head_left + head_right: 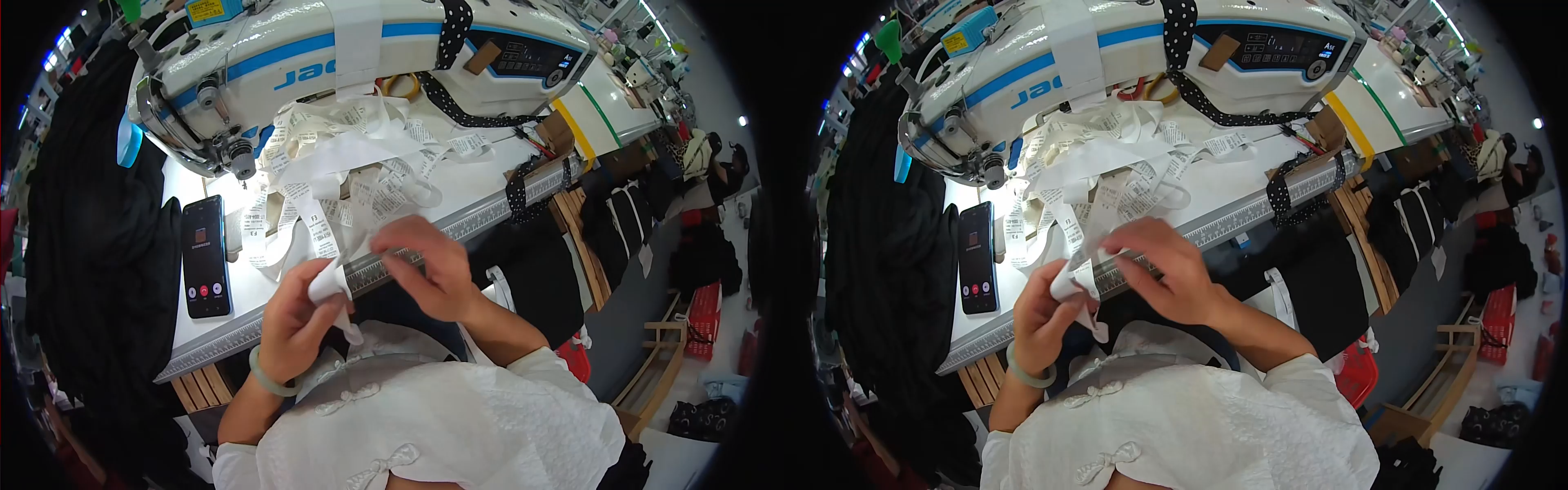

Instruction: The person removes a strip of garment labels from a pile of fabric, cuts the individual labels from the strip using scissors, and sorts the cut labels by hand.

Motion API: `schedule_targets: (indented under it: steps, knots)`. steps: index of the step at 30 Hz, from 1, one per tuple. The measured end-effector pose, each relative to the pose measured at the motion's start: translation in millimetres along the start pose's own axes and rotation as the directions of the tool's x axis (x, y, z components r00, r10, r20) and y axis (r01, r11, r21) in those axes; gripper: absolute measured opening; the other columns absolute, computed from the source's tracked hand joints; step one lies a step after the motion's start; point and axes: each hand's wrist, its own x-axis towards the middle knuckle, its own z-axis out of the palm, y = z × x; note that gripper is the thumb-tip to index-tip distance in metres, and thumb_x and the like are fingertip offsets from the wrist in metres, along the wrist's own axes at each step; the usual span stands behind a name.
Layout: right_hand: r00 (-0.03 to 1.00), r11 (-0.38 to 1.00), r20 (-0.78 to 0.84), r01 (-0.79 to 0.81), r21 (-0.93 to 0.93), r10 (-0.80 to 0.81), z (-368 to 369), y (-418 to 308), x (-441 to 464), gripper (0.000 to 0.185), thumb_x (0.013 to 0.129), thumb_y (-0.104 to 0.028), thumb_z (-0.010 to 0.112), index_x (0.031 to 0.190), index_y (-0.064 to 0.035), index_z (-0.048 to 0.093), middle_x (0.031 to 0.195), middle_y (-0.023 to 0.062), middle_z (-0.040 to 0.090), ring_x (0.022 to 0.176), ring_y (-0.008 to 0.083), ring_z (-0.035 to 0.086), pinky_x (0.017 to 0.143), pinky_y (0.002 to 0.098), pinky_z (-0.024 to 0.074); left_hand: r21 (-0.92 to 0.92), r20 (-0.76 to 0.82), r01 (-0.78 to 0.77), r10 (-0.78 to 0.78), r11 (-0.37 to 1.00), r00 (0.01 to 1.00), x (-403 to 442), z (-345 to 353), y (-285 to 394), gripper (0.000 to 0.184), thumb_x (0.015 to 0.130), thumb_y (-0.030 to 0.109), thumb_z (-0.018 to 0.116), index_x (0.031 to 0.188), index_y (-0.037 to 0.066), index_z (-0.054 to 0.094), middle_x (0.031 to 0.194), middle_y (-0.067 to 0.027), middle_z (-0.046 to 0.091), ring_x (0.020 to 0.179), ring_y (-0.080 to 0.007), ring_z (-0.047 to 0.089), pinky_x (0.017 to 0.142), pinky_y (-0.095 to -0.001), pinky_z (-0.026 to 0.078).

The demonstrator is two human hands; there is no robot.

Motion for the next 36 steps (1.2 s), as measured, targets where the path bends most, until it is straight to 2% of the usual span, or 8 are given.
schedule_targets:
  steps: [6,13,22,26,29,30,32,36]
  knots:
    - [1.000,0.826,-0.017,-0.006,-0.564,-0.003,-34,22,36,0.059,0.072,-0.002,0.070,0.129,-0.0083,0.055,0.125,0.0131,0.053,0.119,0.0310,0.048,0.101,0.0416,0.0346,0.023,-0.210,-0.012,0.016,1.000,0.978,-58,-30,3,0.032,0.090,-0.006,0.054,0.121,-0.006,0.049,0.087,-0.0104,0.062,0.068,-0.0133,0.061,0.059,-0.0250,0.049]
    - [0.996,0.682,0.069,0.010,-0.731,0.059,-44,62,48,0.059,0.071,-0.005,0.072,0.127,-0.0142,0.057,0.116,0.0070,0.054,0.115,0.0279,0.046,0.103,0.0449,0.0279,0.012,-0.273,0.285,-0.271,0.958,0.923,-152,-71,-9,0.047,0.079,0.000,0.074,0.121,-0.005,0.053,0.078,-0.0092,0.068,0.056,-0.0080,0.057,0.051,-0.0209,0.043]
    - [0.995,0.638,0.012,0.072,-0.766,-0.097,-46,76,70,0.024,0.076,0.000,0.063,0.097,-0.0101,0.067,0.098,0.0047,0.060,0.106,0.0257,0.052,0.099,0.0442,0.0303,-0.108,-0.536,0.741,-0.667,0.663,0.518,-323,-177,-135,0.019,0.079,0.008,0.078,0.090,-0.003,0.067,0.075,-0.0076,0.069,0.062,-0.0129,0.065,0.060,-0.0260,0.050]
    - [0.997,0.612,0.001,0.049,-0.789,-0.078,-47,81,70,0.023,0.077,0.000,0.063,0.097,-0.0110,0.067,0.101,0.0047,0.061,0.108,0.0259,0.052,0.100,0.0448,0.0297,0.083,-0.603,0.966,-0.759,0.246,0.245,-340,-174,-143,0.021,0.079,0.012,0.072,0.098,0.003,0.070,0.082,-0.0120,0.071,0.069,-0.0200,0.069,0.066,-0.0320,0.054]
    - [0.999,0.606,0.009,0.033,-0.795,-0.043,-44,81,70,0.023,0.077,0.000,0.062,0.096,-0.0110,0.067,0.103,0.0045,0.060,0.107,0.0260,0.052,0.101,0.0450,0.0298,0.849,-0.459,0.525,-0.585,-0.066,0.669,-362,-191,-174,0.026,0.076,0.007,0.066,0.102,0.007,0.071,0.094,-0.0154,0.072,0.083,-0.0327,0.069,0.077,-0.0413,0.054]
    - [1.000,0.604,0.018,0.023,-0.797,-0.015,-43,82,70,0.023,0.077,0.001,0.062,0.096,-0.0113,0.067,0.102,0.0049,0.061,0.107,0.0264,0.052,0.100,0.0448,0.0301,0.665,-0.648,0.747,-0.514,-0.022,0.562,-329,-172,-159,0.031,0.074,0.004,0.060,0.103,0.009,0.070,0.102,-0.0189,0.069,0.096,-0.0396,0.064,0.086,-0.0465,0.051]
    - [0.999,0.634,0.031,0.043,-0.772,-0.030,-38,80,73,0.023,0.077,0.000,0.062,0.096,-0.0115,0.067,0.101,0.0052,0.062,0.107,0.0270,0.053,0.100,0.0447,0.0305,0.747,-0.577,0.569,-0.089,0.345,0.811,-258,-137,-116,0.025,0.076,-0.001,0.058,0.100,0.005,0.066,0.102,-0.0210,0.066,0.095,-0.0389,0.064,0.080,-0.0427,0.051]
    - [0.999,0.710,0.032,0.038,-0.703,-0.022,-28,80,89,0.025,0.078,0.003,0.061,0.099,-0.0087,0.067,0.101,0.0071,0.065,0.108,0.0279,0.054,0.096,0.0428,0.0346,0.821,-0.185,-0.149,0.503,0.551,0.844,-141,-71,-26,0.028,0.075,-0.017,0.057,0.098,-0.003,0.064,0.096,-0.0162,0.066,0.087,-0.0294,0.065,0.075,-0.0327,0.053]
